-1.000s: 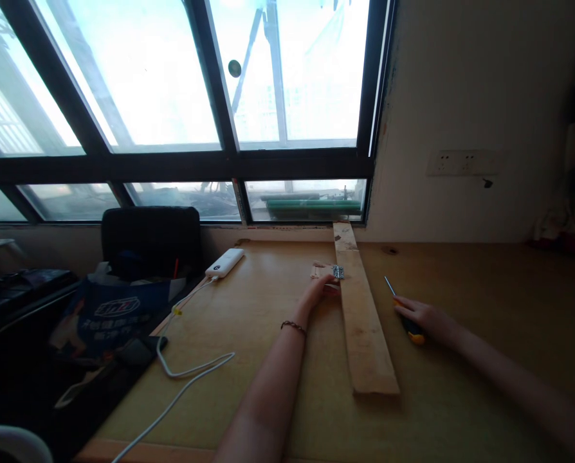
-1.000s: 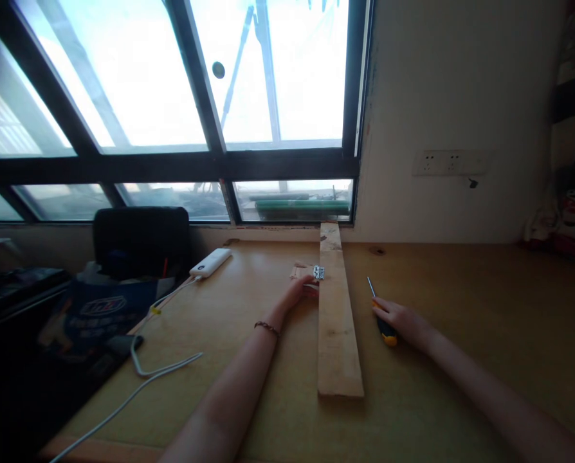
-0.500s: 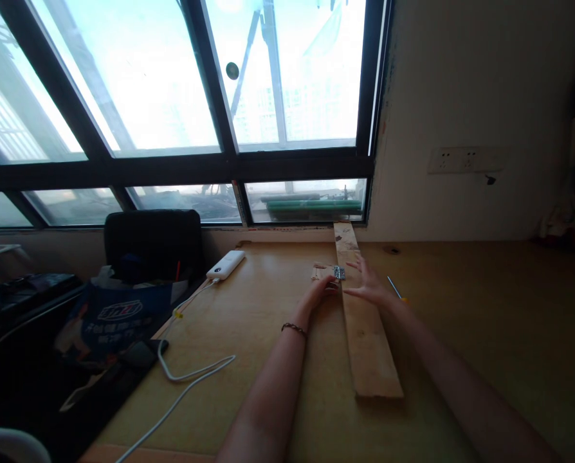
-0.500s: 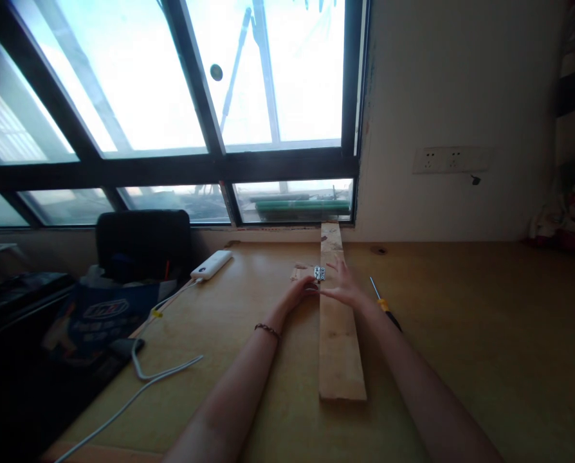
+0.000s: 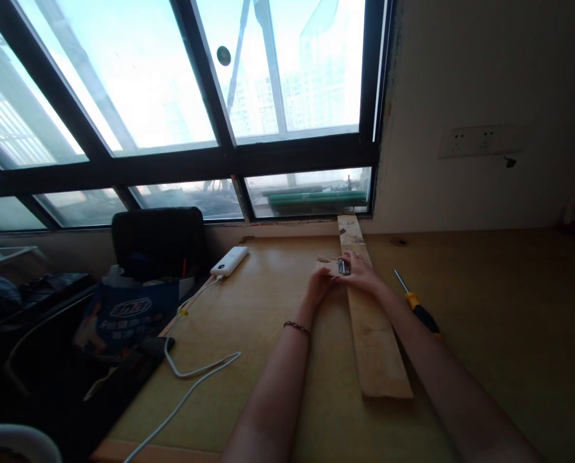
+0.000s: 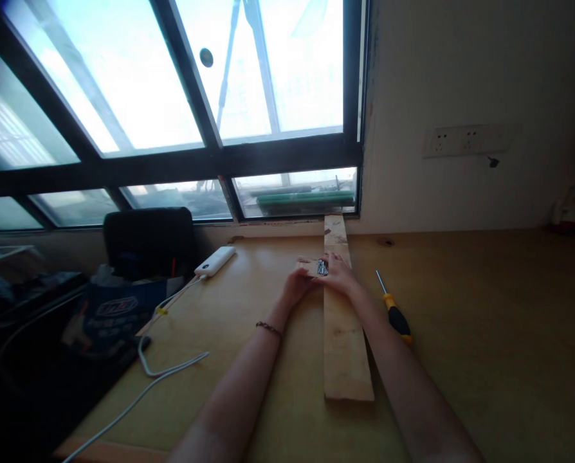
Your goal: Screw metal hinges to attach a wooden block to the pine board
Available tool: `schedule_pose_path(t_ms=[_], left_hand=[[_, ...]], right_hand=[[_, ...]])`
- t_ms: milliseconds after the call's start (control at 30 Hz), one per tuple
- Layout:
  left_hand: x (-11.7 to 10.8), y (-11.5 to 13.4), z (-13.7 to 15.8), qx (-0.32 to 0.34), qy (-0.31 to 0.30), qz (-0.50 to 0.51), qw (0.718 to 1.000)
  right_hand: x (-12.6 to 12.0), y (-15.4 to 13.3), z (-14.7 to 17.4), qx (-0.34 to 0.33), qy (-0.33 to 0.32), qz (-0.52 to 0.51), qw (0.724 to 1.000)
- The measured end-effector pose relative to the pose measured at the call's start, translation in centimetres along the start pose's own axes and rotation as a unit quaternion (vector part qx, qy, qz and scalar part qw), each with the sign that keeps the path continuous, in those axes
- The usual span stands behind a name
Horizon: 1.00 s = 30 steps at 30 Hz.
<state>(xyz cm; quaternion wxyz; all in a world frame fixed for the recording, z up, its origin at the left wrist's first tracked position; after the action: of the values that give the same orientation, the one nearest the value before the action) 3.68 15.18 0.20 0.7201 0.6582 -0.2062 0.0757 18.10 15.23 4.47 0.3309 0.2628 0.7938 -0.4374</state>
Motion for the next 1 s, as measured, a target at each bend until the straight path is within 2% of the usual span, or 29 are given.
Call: schedule_pose_path(t_ms=[67,167,267,367,433,500,533,600,667,733,867,1000], left_hand=[[-1.1,0.8,0.0,0.018,0.033,0.053,0.998],[-3.0,1.8,-0.1,0.071,0.136,0.088,0.984],[-3.9,2.5,-0.2,0.132,0.205,0.049,0.968],[-3.1,2.9,0.3,0.175,0.240,-0.069,0.952],[-1.9,3.6,1.4,0.234,0.268,-0.215,0.910],[0.0,4.2,2.9,0.299,0.275,-0.358,0.841],[1.0,4.2,3.5,0.320,0.261,-0.409,0.814],[2.6,4.1,4.4,0.337,0.220,-0.473,0.784],[3.7,3.8,4.8,0.336,0.190,-0.495,0.778],[4.0,3.7,4.8,0.326,0.183,-0.490,0.787],[3.8,3.7,4.5,0.299,0.187,-0.457,0.817],[3.6,3.6,4.3,0.301,0.184,-0.460,0.815]], right_hand=[[0.0,-0.1,0.0,0.000,0.002,0.006,1.000],[0.0,-0.2,0.0,0.003,0.005,0.014,1.000],[0.1,-0.1,0.0,0.004,0.008,0.020,1.000],[0.1,-0.2,0.0,0.001,0.002,0.024,1.000],[0.1,-0.3,0.0,0.003,-0.003,0.027,1.000],[0.1,-0.4,0.0,0.008,-0.003,0.031,0.999],[0.1,-0.4,0.1,0.009,-0.003,0.034,0.999],[0.0,-0.6,0.1,0.012,-0.002,0.039,0.999],[0.0,-0.7,0.2,0.011,-0.002,0.041,0.999],[0.0,-0.7,0.2,0.009,-0.001,0.041,0.999],[0.0,-0.7,0.2,0.010,0.004,0.040,0.999],[0.0,-0.8,0.2,0.009,0.004,0.045,0.999]])
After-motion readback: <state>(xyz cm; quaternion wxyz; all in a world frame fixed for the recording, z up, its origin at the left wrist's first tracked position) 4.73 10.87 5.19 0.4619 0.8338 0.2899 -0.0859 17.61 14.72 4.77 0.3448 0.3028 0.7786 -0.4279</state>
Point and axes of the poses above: each hand's wrist, its own z-axis away from the middle knuckle, its own x-axis out of the palm, y = z × x, the point moved 4 cm from there along -z, towards the middle knuckle, and after that the axes turned 2 degrees about -z, right-handed, at the moved point
